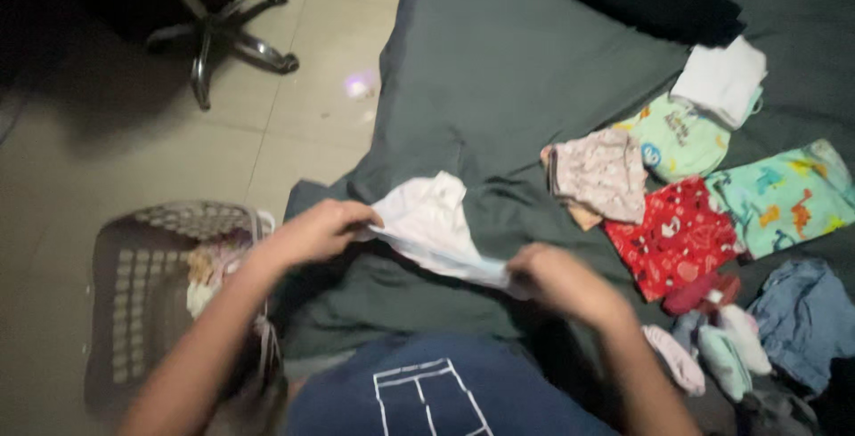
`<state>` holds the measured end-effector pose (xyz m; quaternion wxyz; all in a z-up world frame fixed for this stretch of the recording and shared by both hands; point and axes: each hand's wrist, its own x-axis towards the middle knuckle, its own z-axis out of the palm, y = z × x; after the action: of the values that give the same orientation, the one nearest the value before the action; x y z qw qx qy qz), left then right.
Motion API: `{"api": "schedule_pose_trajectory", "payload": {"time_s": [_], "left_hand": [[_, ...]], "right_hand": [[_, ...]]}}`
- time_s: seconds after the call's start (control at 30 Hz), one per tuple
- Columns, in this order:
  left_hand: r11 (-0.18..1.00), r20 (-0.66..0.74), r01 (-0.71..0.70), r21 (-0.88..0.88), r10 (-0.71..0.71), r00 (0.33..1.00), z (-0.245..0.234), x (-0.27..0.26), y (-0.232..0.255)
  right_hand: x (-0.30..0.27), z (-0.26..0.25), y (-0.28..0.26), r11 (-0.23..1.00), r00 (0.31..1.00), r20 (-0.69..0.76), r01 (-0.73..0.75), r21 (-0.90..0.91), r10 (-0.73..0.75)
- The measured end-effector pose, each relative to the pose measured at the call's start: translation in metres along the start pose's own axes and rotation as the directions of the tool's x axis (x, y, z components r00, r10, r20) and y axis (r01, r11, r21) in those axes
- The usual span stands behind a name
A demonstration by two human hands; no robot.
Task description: The person folds multiple small garments one at a time on a bed, including socks, underwear, and shirts. Each item is unfolded, smoothed, and folded into a compact shape before being placed in a pile on the bed.
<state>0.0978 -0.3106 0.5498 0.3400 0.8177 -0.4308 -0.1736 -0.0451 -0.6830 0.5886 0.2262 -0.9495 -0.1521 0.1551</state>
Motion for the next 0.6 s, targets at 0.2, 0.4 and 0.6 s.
{"api": "schedule_pose_trajectory", "payload": {"time_s": [0.2, 0.4, 0.6], "left_hand": [[0.935, -0.350, -0.201, 0.293, 0.300, 0.887, -0.117, 0.132, 0.025], [0.758, -0.469, -0.202, 0.620, 0.565, 0.679, -0.103, 0.201, -0.029], [0.830, -0.322, -0.199, 0.520, 0.407, 0.855, 0.000, 0.192, -0.129]], "right_hand": [[0.081, -0.130, 0.038, 0.956, 0.651, -0.740, -0.077, -0.284, -0.168], [0.125, -0.138, 0.108, 0.871, 0.369, -0.829, -0.094, -0.483, -0.420], [0.137, -0.017, 0.188, 0.955, 0.825, -0.528, 0.045, -0.292, -0.200]]}}
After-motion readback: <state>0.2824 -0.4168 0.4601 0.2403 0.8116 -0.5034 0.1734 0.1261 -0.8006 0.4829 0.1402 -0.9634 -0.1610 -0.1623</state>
